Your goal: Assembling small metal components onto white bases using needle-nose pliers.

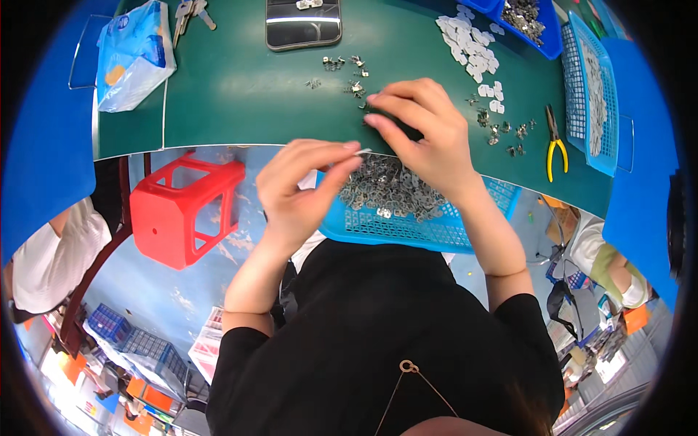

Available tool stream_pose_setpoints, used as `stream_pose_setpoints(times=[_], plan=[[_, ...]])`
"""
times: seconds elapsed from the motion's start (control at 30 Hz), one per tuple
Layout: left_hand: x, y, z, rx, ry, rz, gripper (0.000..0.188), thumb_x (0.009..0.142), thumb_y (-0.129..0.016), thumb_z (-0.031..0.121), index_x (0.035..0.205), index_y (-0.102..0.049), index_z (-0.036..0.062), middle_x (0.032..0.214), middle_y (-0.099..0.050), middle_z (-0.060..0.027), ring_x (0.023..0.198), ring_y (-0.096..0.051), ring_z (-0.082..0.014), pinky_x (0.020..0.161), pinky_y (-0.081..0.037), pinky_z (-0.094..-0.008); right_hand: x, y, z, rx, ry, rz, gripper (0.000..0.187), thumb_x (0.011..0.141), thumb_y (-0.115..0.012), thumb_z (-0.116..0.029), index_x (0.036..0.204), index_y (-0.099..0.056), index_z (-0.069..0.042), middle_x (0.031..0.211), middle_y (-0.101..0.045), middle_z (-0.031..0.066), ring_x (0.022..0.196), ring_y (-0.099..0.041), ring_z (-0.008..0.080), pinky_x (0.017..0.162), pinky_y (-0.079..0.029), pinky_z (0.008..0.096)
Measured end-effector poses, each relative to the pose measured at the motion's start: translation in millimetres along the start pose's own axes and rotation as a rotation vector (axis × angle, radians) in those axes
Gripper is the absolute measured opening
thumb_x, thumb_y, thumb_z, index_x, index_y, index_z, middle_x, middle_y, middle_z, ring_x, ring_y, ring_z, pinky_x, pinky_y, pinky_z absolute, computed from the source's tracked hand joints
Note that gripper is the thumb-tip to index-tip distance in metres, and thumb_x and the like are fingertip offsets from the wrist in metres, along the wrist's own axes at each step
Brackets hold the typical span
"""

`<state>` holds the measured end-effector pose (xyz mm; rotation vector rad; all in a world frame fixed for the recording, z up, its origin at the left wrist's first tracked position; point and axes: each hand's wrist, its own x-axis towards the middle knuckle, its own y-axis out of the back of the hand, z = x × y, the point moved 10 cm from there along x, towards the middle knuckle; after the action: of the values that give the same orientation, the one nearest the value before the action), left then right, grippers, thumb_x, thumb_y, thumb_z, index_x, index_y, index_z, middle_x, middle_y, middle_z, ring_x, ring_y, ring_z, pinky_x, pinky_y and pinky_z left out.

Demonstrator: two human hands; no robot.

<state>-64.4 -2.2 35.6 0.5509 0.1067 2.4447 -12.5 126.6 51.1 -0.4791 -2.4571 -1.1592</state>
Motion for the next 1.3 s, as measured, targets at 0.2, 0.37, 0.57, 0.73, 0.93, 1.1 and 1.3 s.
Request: stream_pose_setpoints(times=[0.2,0.37,0.57,0.73,0.93,1.1,1.3], plan=[[3,24,-7,0.151,0.005,0.143,0.015,0.073,-0.067,-0.006,0.087,-0.065,-0.001,0.084,-0.067,-0.0085,0.067,-0.062,-0.0129,0.056,-0.048,-0.0208,4,-5,13,-0.07,-0.2,0.044,0.016,0.069,-0.072,-0.007,0.084,-0.068,-0.004,0.081,-0.06,0.0062,0.074,-0.058,0.0182,0.063,-0.046,0.0265],[8,29,-32,0.047,0.209,0.197,0.015,0.076,-0.067,-0.003,0.09,-0.066,0.0002,0.082,-0.067,-0.0059,0.068,-0.061,-0.0085,0.057,-0.047,-0.0194,4,-5,26,0.005,-0.295,0.021,0.011,0.07,-0.071,-0.005,0.079,-0.066,-0.002,0.079,-0.06,0.0054,0.07,-0.057,0.015,0.062,-0.046,0.0248],[17,28,-33,-0.028,0.269,0.225,0.019,0.081,-0.063,0.001,0.1,-0.063,0.0002,0.084,-0.066,-0.0059,0.073,-0.061,-0.009,0.06,-0.048,-0.0184,5,-2,24,-0.047,-0.219,0.028,0.01,0.07,-0.07,-0.003,0.078,-0.064,-0.001,0.079,-0.061,0.0058,0.068,-0.058,0.0149,0.061,-0.047,0.0253],[23,16,-35,-0.164,0.376,0.132,0.022,0.085,-0.059,0.003,0.107,-0.059,-0.001,0.087,-0.065,-0.0075,0.081,-0.062,-0.0097,0.063,-0.049,-0.019,7,7,27,-0.05,-0.185,0.071,0.009,0.071,-0.07,-0.003,0.079,-0.064,-0.001,0.076,-0.062,0.0049,0.065,-0.057,0.0129,0.057,-0.046,0.0233],[28,13,-32,-0.313,0.386,0.159,0.02,0.086,-0.058,0.003,0.105,-0.059,-0.0021,0.093,-0.066,-0.0102,0.085,-0.063,-0.0111,0.066,-0.049,-0.019,3,18,42,-0.044,-0.278,0.102,0.009,0.074,-0.068,-0.002,0.082,-0.065,-0.001,0.078,-0.062,0.0043,0.064,-0.057,0.0082,0.057,-0.045,0.0203],[29,14,-32,-0.31,0.276,0.188,0.02,0.084,-0.061,0.002,0.104,-0.061,-0.0012,0.089,-0.065,-0.0093,0.085,-0.061,-0.0106,0.068,-0.05,-0.0192,16,14,24,-0.1,-0.103,0.081,0.016,0.073,-0.07,-0.006,0.089,-0.067,-0.004,0.088,-0.061,0.0061,0.074,-0.06,0.016,0.062,-0.047,0.0244],[31,20,-27,-0.272,0.252,0.234,0.016,0.081,-0.063,-0.001,0.097,-0.062,-0.0041,0.089,-0.065,-0.0089,0.084,-0.061,-0.0122,0.069,-0.053,-0.0218,20,1,34,-0.168,-0.131,-0.021,0.016,0.073,-0.07,-0.007,0.088,-0.067,-0.004,0.084,-0.06,0.0068,0.072,-0.06,0.0182,0.063,-0.049,0.0246]])
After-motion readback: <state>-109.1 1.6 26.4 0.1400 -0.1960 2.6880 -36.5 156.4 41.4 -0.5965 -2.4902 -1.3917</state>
